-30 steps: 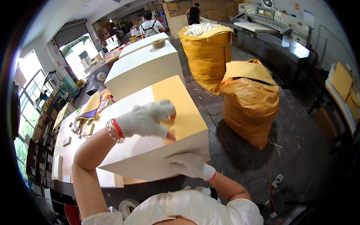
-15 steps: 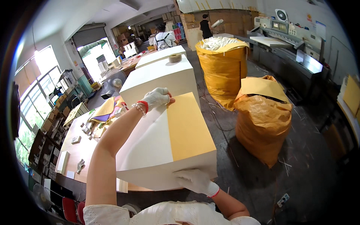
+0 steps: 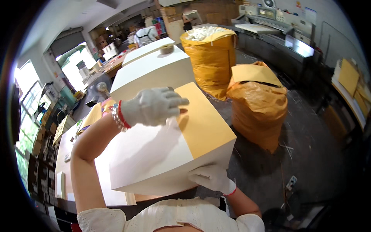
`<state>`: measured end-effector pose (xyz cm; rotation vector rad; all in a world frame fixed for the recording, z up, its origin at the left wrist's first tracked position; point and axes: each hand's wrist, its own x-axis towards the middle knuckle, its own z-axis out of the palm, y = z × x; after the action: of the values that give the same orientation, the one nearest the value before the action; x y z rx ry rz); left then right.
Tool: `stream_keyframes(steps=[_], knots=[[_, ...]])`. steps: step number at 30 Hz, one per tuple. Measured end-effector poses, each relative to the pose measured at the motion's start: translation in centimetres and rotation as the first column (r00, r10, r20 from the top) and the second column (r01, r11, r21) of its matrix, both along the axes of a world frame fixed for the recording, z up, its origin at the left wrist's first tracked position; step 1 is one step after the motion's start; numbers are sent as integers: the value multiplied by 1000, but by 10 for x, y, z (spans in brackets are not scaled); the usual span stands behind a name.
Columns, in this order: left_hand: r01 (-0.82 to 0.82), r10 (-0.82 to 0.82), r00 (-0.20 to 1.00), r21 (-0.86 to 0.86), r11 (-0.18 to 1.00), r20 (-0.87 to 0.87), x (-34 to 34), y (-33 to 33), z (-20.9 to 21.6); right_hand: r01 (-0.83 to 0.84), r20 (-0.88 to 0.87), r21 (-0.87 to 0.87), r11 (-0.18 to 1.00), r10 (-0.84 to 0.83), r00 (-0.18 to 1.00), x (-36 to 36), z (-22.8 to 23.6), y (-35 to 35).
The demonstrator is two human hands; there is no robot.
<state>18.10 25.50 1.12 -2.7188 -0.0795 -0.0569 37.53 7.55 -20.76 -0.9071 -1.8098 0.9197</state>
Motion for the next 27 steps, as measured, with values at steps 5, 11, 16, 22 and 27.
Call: stream_keyframes(steps=[5,11,16,22,27], knots=[[18,21,969,153,988,-247,28,-30,-10,60,37,-39,997,-59,998,-4,3,-6],[-256,253,964,-20,967,-80,11,0,-6,110,80,28,994,-111,991,-20,10,-9],[-563,612,735,-240,791,293,-136,49,21,188,8,-108,976,-189,982,-26,5,-16],[-734,585,541,0,679,603,-358,35,-124,256,-49,-234,938,-275,960,-35,11,-17],[-943,960,78,-292,158,270,-422,64,-306,346,-32,-334,877,-377,926,-41,17,-20]])
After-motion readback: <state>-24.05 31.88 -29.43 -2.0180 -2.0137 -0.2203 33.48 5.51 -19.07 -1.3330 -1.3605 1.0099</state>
